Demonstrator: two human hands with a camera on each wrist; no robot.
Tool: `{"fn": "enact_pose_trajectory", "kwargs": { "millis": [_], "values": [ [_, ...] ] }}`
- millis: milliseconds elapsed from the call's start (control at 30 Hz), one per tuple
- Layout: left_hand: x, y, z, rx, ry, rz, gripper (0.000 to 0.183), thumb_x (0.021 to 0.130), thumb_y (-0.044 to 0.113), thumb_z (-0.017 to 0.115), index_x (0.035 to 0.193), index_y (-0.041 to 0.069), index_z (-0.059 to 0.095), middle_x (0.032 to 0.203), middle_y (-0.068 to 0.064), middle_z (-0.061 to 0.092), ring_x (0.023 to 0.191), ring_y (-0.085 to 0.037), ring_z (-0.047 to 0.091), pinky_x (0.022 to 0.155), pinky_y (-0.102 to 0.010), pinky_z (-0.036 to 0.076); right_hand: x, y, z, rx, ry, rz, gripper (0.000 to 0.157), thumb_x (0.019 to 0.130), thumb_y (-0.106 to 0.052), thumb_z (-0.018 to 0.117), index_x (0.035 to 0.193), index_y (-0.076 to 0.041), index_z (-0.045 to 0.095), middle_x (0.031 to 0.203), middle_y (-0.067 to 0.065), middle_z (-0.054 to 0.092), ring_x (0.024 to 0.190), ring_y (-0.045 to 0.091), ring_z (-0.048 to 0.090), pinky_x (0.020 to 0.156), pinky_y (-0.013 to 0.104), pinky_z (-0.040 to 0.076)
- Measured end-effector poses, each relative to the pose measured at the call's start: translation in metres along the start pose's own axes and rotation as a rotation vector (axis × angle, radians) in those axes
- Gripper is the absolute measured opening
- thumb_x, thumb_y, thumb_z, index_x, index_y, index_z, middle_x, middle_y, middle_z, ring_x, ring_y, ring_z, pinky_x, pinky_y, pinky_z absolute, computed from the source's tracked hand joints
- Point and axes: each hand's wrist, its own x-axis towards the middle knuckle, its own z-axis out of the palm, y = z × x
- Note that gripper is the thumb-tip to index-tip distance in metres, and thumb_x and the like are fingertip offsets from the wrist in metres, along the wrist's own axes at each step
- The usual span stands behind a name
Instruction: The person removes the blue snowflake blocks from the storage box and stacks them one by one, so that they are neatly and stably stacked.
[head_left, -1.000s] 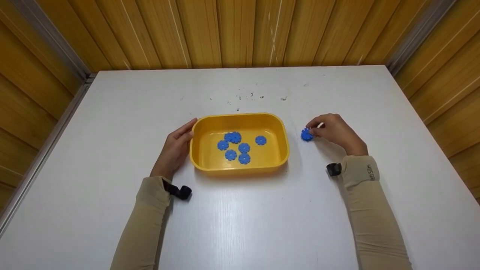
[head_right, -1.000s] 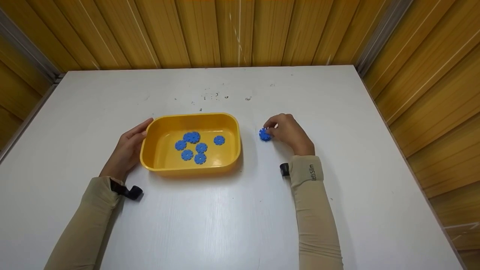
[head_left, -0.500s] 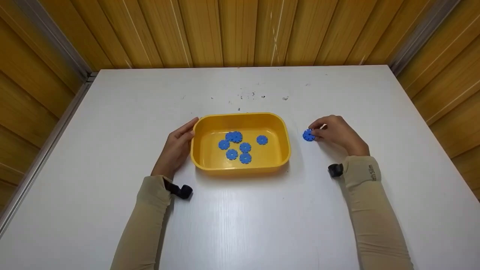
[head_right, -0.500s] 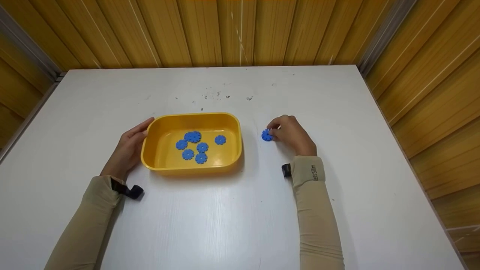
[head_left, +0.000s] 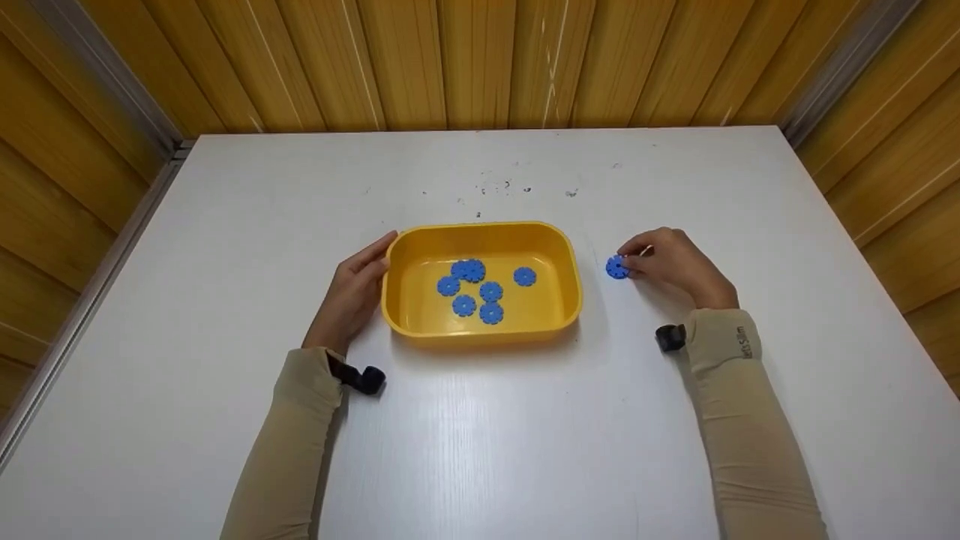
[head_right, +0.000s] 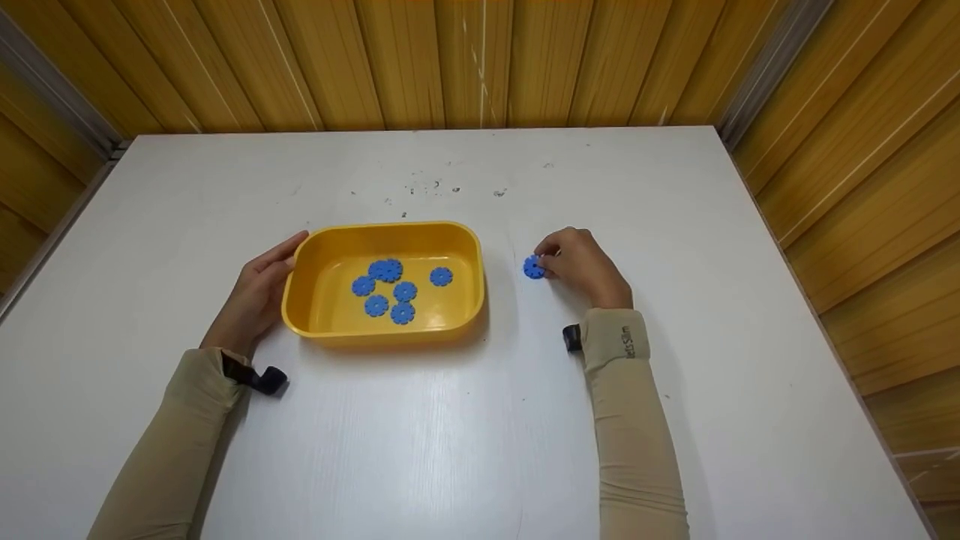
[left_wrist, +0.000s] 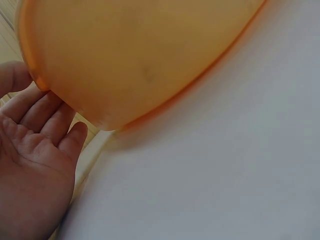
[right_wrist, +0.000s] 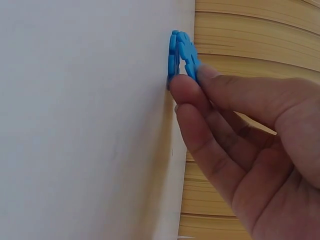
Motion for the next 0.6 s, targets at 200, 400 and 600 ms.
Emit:
{"fn": "enact_pose_trajectory", "kwargs": {
  "millis": [200,400,600],
  "values": [
    [-0.0009,0.0007,-0.0004,-0.004,-0.001,0.005,0.051,0.106,0.005,0.044,0.157,0.003,0.037,0.166,-0.009,0.036,0.155,-0.018,0.033,0.124,-0.028,0.035,0.0007,-0.0009,0.0001,0.004,-0.013,0.019,0.031,0.102,-0.015,0.062,0.127,0.001,0.069,0.120,0.023,0.068,0.106,0.033,0.058,0.103,0.048,0.052],
    [-0.0003,0.0014,-0.0005,0.011,-0.014,0.010,0.051,0.107,0.006,0.042,0.158,0.002,0.034,0.167,-0.009,0.034,0.156,-0.020,0.031,0.124,-0.029,0.034,0.0013,-0.0022,-0.0004,0.005,-0.006,0.024,0.031,0.101,-0.016,0.063,0.126,0.002,0.069,0.119,0.023,0.068,0.105,0.033,0.058,0.103,0.048,0.052],
    [-0.0004,0.0021,0.0002,-0.001,0.000,-0.008,0.052,0.106,0.004,0.043,0.158,0.003,0.035,0.168,-0.009,0.032,0.156,-0.020,0.030,0.125,-0.030,0.033,-0.0011,-0.0021,-0.0004,0.017,-0.004,0.030,0.033,0.101,-0.019,0.064,0.126,0.002,0.069,0.122,0.024,0.068,0.107,0.033,0.058,0.104,0.050,0.051]
  ]
}}
